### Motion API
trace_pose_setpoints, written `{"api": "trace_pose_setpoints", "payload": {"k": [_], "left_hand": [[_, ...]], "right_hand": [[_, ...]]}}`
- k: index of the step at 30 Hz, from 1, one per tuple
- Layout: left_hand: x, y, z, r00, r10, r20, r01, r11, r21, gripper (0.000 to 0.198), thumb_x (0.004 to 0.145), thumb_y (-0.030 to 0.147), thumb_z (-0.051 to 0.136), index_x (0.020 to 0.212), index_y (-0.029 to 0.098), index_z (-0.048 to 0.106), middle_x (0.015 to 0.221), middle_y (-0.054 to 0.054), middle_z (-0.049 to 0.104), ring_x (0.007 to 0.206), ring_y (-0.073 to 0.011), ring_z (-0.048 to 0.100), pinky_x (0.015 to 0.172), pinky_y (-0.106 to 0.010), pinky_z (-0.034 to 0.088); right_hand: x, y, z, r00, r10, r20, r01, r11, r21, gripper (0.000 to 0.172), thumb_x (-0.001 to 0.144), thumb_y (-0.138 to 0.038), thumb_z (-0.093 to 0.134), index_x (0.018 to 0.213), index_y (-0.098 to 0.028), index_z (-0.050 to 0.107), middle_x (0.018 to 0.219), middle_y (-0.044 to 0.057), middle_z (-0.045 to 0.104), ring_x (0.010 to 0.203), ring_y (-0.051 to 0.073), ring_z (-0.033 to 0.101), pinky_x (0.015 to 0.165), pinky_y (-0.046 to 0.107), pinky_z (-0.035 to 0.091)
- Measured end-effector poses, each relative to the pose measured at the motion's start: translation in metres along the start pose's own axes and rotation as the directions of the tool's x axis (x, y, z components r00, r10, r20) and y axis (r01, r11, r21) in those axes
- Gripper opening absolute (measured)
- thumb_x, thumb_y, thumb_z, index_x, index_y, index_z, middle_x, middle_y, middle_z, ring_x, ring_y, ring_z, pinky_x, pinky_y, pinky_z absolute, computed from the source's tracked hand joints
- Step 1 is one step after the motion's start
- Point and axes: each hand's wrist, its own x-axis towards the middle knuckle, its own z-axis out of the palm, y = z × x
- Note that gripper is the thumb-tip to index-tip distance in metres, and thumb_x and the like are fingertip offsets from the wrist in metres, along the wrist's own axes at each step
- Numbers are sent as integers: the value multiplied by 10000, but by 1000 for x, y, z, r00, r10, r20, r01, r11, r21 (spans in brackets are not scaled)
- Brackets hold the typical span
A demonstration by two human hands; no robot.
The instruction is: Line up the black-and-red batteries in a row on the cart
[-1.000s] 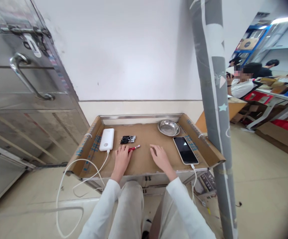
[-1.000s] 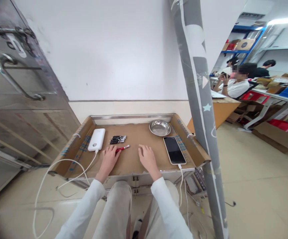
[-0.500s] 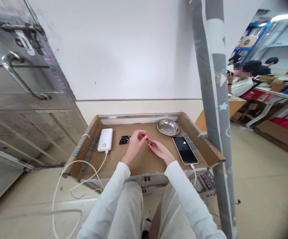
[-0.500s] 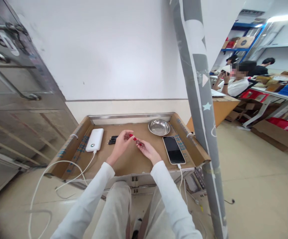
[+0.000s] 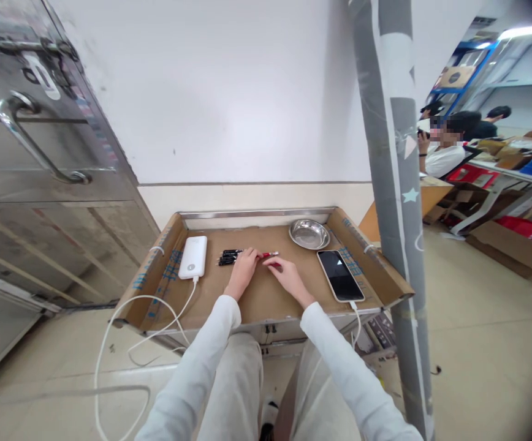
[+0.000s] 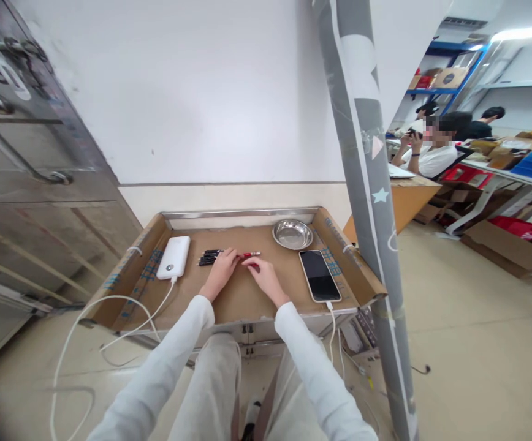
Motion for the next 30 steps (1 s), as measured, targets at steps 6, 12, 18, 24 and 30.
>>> {"api": "trace_pose_setpoints", "payload": {"k": [6, 12, 18, 24, 30], "left_hand": [[-27, 5, -4, 998, 63, -12, -62, 998, 30, 265, 887, 114, 390, 1075, 201, 556, 1081, -80, 553, 1037, -193, 537, 935, -389, 431], [-33, 16, -1, 989, 123, 76, -126, 991, 37, 162, 895, 279, 479, 994, 204, 581, 994, -66, 569, 969, -199, 553, 886, -368, 447], [-16, 9, 13, 1000, 26, -17, -22, 972, 233, 129, 907, 268, 460, 907, 184, 558, 899, -59, 554, 880, -197, 547, 831, -353, 437], [-8, 4, 16, 993, -66, -101, 93, 952, 291, 135, 914, 241, 431, 900, 166, 542, 908, -78, 543, 891, -212, 529, 825, -357, 419], [-27, 6, -3, 980, -84, -179, 148, 912, 382, 179, 917, 220, 390, 968, 165, 553, 968, -107, 548, 916, -236, 522, 831, -369, 412]], "right_hand": [[-17, -3, -3, 982, -156, 104, 182, 922, -341, 247, 882, -201, 460, 1063, -230, 625, 1102, 50, 633, 1057, 172, 557, 941, 336, 422], [-21, 9, -14, 992, -117, 53, 126, 804, -581, 155, 882, -297, 521, 936, -220, 644, 939, 53, 614, 907, 199, 544, 850, 340, 412], [1, 14, -15, 997, -71, -21, 36, 710, -704, 176, 898, -288, 479, 941, -216, 634, 928, 64, 618, 886, 208, 539, 791, 320, 386], [-1, 15, -7, 990, -98, -100, 1, 717, -697, 186, 912, -228, 421, 941, -191, 601, 918, 67, 616, 879, 208, 533, 788, 315, 375], [-4, 12, -5, 992, -68, -108, -32, 687, -726, 222, 908, -200, 410, 1000, -208, 611, 964, 69, 589, 912, 215, 513, 789, 316, 364]]}}
